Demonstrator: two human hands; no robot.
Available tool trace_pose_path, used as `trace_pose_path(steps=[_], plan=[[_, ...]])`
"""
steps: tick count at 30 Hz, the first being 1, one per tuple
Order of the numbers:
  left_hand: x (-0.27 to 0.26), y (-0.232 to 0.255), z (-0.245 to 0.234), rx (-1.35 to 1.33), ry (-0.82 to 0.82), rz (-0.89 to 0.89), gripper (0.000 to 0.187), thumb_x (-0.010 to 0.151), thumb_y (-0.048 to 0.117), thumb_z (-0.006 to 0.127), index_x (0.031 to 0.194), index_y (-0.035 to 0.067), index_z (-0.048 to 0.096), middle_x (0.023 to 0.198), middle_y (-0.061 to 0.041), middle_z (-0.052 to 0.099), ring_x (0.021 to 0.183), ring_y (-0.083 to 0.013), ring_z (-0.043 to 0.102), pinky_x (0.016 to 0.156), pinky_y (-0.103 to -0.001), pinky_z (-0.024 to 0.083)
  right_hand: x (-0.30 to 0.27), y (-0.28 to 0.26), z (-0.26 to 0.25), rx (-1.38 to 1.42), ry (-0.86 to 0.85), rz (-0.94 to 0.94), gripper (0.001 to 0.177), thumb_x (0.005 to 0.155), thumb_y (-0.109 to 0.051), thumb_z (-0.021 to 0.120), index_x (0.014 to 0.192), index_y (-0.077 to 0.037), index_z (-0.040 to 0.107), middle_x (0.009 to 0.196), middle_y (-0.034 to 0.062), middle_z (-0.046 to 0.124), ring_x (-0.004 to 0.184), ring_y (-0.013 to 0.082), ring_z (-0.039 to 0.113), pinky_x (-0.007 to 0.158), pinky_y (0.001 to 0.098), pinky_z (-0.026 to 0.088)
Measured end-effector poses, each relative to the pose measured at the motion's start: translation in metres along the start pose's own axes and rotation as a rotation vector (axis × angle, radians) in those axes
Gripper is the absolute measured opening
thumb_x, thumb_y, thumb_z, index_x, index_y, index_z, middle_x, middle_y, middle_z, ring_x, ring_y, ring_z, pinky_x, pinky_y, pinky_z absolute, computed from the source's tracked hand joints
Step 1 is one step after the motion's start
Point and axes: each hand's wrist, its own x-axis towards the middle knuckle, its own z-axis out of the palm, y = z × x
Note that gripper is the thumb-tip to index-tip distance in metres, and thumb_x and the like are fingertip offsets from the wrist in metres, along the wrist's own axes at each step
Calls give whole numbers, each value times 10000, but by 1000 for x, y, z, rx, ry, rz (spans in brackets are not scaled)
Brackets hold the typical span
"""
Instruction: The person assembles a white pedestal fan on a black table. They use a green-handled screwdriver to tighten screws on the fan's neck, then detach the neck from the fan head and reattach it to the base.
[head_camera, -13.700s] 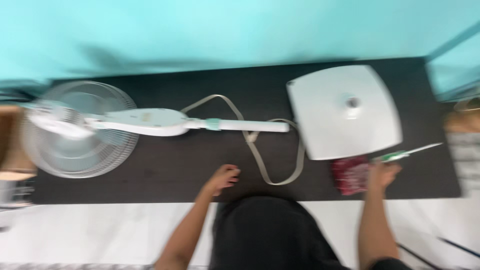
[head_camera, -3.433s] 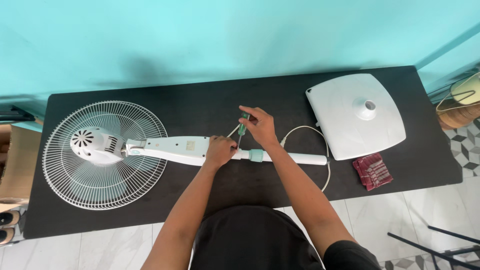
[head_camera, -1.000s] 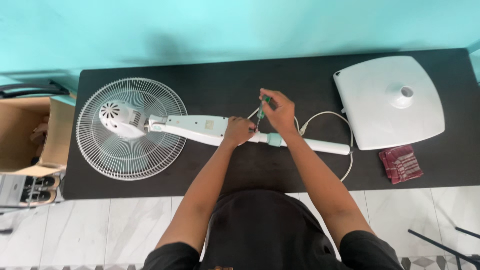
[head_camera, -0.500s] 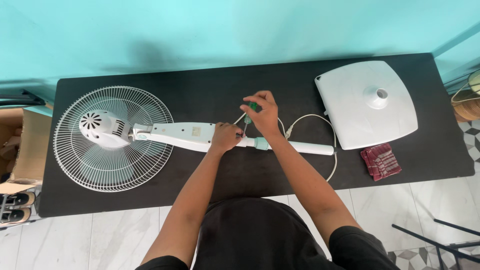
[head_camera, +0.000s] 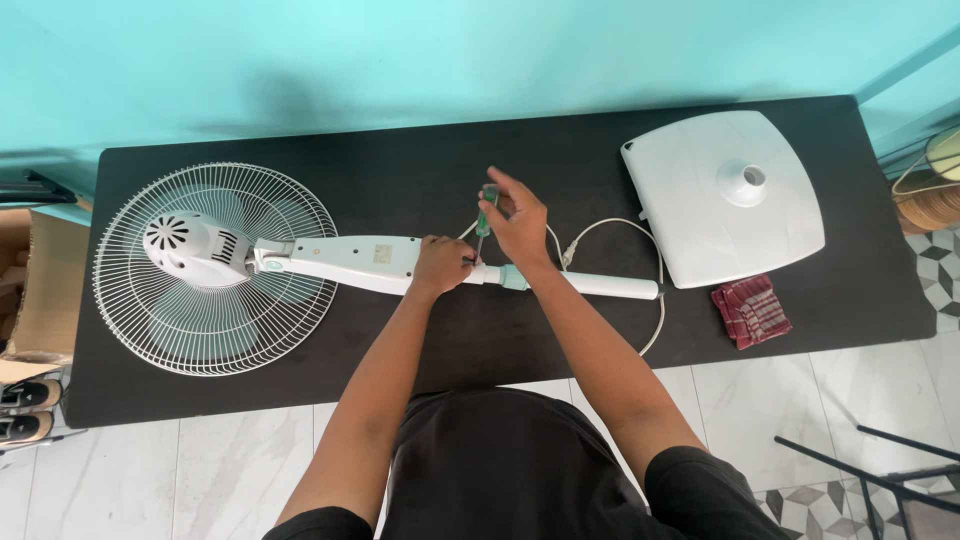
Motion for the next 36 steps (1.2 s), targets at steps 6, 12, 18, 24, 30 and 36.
trace_pose_path(steps=[6,12,18,24,30,36], plan=[[-6,13,-11,-24,9,-47,54,831,216,745,865,200,784,892,10,750,1008,-225,657,1027,-442,367,-5,-4,-3,-309,63,-224,350,784,41,847,1105,-79,772,1119,144,677,1007,222,689,871,325,575],[-8,21,-19,10,-1,-78,108,838,279,781,869,177,761,880,-2,743,1016,-227,662,1038,-434,371,-4,4,-4,77,41,36,460,861,-2,713,1299,-125,644,1138,36,725,1067,134,730,966,274,603],[-5,15,-16,-7,16,-4,95,790,165,751,874,201,774,910,-15,755,1008,-243,662,988,-457,377,-4,4,-6,-225,73,-142,404,782,25,877,1164,-44,765,1063,128,635,991,215,677,898,316,602],[-10,15,-9,7,60,-7,87,854,267,762,856,181,746,860,-17,731,984,-240,671,1012,-446,392,0,4,-3,-42,-14,-129,388,851,54,702,1206,-102,714,1115,70,671,1042,168,693,908,291,601],[-12,16,-15,17,118,83,66,772,223,763,835,205,771,873,-25,734,983,-264,652,975,-494,368,11,-1,-3,-179,-24,-86,394,831,-5,822,1204,-116,755,1023,76,679,928,182,699,840,291,580],[-3,10,-10,-10,34,-7,68,823,258,754,875,217,770,900,-19,742,1014,-241,660,1006,-480,376,-4,4,-3,-257,16,-165,403,825,39,735,1201,-107,737,1105,90,699,992,190,705,844,296,566]])
